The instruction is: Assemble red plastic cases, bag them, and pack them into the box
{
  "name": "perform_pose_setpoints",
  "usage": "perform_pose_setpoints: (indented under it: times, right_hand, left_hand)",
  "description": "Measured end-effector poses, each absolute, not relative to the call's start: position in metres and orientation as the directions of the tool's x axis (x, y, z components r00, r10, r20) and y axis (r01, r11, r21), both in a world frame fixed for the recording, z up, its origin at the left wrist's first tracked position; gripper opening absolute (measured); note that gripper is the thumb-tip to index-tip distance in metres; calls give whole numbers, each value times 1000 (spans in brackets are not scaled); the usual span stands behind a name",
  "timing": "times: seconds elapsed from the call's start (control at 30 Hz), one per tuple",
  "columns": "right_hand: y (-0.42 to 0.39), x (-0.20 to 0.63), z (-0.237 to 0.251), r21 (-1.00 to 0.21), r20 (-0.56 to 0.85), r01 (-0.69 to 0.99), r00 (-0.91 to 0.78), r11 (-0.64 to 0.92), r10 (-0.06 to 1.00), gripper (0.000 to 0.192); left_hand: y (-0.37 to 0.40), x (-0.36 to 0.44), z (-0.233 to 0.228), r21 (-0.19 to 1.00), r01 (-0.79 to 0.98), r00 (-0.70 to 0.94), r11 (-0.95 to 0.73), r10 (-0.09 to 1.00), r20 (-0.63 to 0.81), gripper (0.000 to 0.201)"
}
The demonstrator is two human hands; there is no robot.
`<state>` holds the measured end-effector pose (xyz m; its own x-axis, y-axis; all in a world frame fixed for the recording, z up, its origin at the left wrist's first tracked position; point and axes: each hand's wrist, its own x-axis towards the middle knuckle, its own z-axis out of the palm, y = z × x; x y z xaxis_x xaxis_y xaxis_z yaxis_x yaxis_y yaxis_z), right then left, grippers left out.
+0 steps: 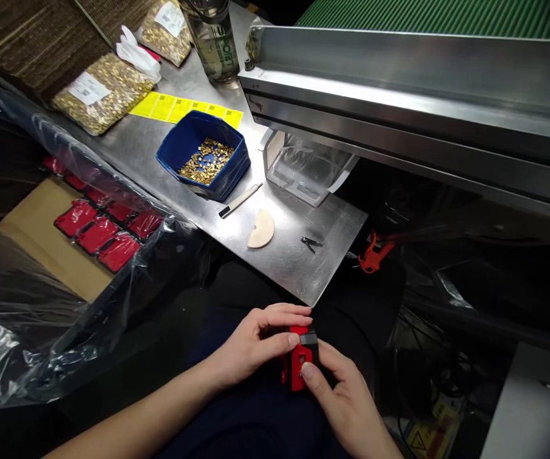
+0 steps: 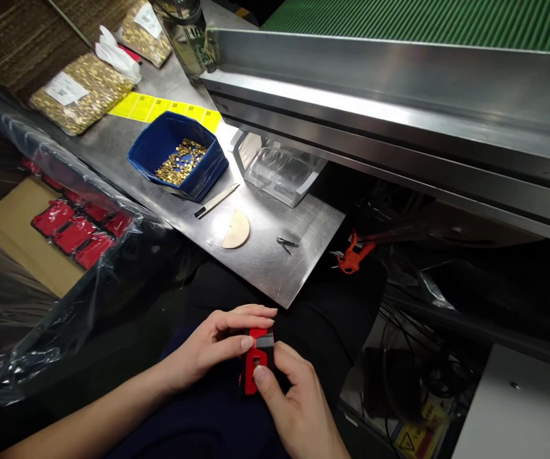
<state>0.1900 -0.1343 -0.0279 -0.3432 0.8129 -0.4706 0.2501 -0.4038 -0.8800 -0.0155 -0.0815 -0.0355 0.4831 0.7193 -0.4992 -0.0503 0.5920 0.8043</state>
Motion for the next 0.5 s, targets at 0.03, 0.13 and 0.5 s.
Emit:
perform_pose_setpoints:
  times: [0.03, 0.13, 0.5]
  right_hand:
    - [-135, 190, -28, -878, -473, 258, -344, -403, 811, 29]
    - [-135, 191, -28, -877, -469, 294, -344, -381, 813, 27]
    - [-130, 196, -45, -876, -473, 278, -337, -394, 814, 22]
  left_hand:
    - [-82, -15, -37, 811, -42, 476, 583, 726, -497, 30]
    - [-84, -10, -43, 831, -12, 428, 556, 754, -498, 26]
    - [-84, -7, -58, 698, -77, 366, 712, 672, -644, 49]
